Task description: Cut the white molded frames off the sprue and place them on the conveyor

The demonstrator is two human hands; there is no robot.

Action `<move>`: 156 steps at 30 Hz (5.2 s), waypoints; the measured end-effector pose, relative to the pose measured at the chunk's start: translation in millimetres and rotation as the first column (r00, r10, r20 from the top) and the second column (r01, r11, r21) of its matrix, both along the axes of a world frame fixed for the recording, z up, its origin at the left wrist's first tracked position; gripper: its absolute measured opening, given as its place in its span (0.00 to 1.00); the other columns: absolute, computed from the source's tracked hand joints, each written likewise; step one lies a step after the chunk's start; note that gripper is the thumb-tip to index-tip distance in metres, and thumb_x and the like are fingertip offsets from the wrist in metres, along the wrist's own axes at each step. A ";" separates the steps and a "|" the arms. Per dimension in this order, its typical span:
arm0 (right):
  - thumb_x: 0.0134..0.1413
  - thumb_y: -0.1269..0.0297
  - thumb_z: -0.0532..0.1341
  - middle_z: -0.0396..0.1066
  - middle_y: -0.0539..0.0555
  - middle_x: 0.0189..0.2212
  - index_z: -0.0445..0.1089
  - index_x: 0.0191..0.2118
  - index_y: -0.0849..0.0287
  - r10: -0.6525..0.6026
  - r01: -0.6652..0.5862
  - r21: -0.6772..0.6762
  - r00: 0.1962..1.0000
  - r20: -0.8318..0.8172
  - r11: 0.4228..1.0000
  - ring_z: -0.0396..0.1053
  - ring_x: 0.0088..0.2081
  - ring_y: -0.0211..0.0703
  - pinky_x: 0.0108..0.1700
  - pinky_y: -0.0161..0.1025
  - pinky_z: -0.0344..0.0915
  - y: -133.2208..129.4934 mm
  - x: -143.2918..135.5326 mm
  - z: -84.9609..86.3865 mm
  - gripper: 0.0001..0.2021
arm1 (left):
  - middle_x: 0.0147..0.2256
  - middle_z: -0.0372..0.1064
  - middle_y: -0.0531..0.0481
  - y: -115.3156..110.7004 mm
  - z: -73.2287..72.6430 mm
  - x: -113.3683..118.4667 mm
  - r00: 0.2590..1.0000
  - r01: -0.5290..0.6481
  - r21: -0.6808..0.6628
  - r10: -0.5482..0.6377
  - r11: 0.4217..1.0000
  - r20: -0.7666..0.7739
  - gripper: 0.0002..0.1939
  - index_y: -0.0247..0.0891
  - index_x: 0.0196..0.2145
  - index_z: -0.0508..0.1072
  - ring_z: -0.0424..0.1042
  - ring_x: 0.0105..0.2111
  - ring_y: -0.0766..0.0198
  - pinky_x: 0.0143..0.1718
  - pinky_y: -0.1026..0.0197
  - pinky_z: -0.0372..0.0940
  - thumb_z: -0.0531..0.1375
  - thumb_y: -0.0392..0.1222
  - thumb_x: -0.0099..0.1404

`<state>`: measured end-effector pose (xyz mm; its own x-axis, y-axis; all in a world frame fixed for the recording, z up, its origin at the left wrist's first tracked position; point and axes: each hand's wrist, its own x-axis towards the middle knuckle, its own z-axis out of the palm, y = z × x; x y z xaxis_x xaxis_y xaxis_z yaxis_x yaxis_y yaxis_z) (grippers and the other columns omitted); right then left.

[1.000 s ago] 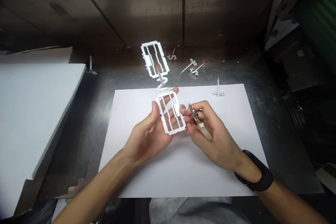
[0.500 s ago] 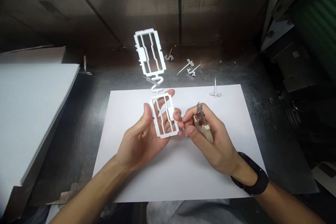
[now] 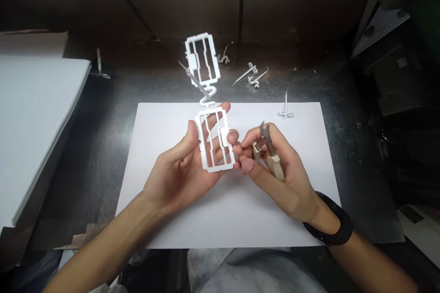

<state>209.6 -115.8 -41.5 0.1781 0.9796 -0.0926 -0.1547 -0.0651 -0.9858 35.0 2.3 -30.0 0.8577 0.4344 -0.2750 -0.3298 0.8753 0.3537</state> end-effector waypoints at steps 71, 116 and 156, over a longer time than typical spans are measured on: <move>0.66 0.71 0.73 0.67 0.49 0.38 0.73 0.54 0.46 -0.126 0.109 0.107 0.978 0.166 0.988 0.67 0.34 0.44 0.43 0.42 0.70 0.0 -10.0 -9.3 0.17 | 0.44 0.78 0.43 0.8 -21.8 4.1 0.981 -0.006 -0.059 0.017 0.998 0.194 0.28 0.38 0.74 0.65 0.79 0.47 0.55 0.57 0.51 0.68 0.42 0.50 0.86; 0.80 0.57 0.62 0.67 0.54 0.35 0.74 0.49 0.54 -0.366 0.369 0.161 0.929 -0.048 0.916 0.66 0.38 0.49 0.43 0.44 0.66 9.2 3.6 -14.7 0.08 | 0.41 0.74 0.41 -4.4 -15.1 -4.0 0.899 0.427 0.155 -0.401 0.891 -0.174 0.28 0.38 0.59 0.73 0.70 0.44 0.52 0.53 0.53 0.59 0.45 0.60 0.80; 0.68 0.80 0.57 0.68 0.53 0.30 0.76 0.44 0.64 -0.449 -0.242 0.517 0.284 0.847 0.821 0.60 0.29 0.46 0.32 0.46 0.51 20.8 0.0 -7.0 0.11 | 0.42 0.71 0.47 18.3 -6.4 15.4 0.715 -0.227 0.356 0.403 0.907 -0.571 0.24 0.37 0.54 0.82 0.72 0.37 0.64 0.33 0.66 0.75 0.70 0.58 0.70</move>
<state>209.6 -95.1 -48.5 -0.1001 0.7571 0.6456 0.8865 0.3625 -0.2877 50.3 20.6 -36.4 0.3330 0.7739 -0.5386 -0.2010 0.6164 0.7614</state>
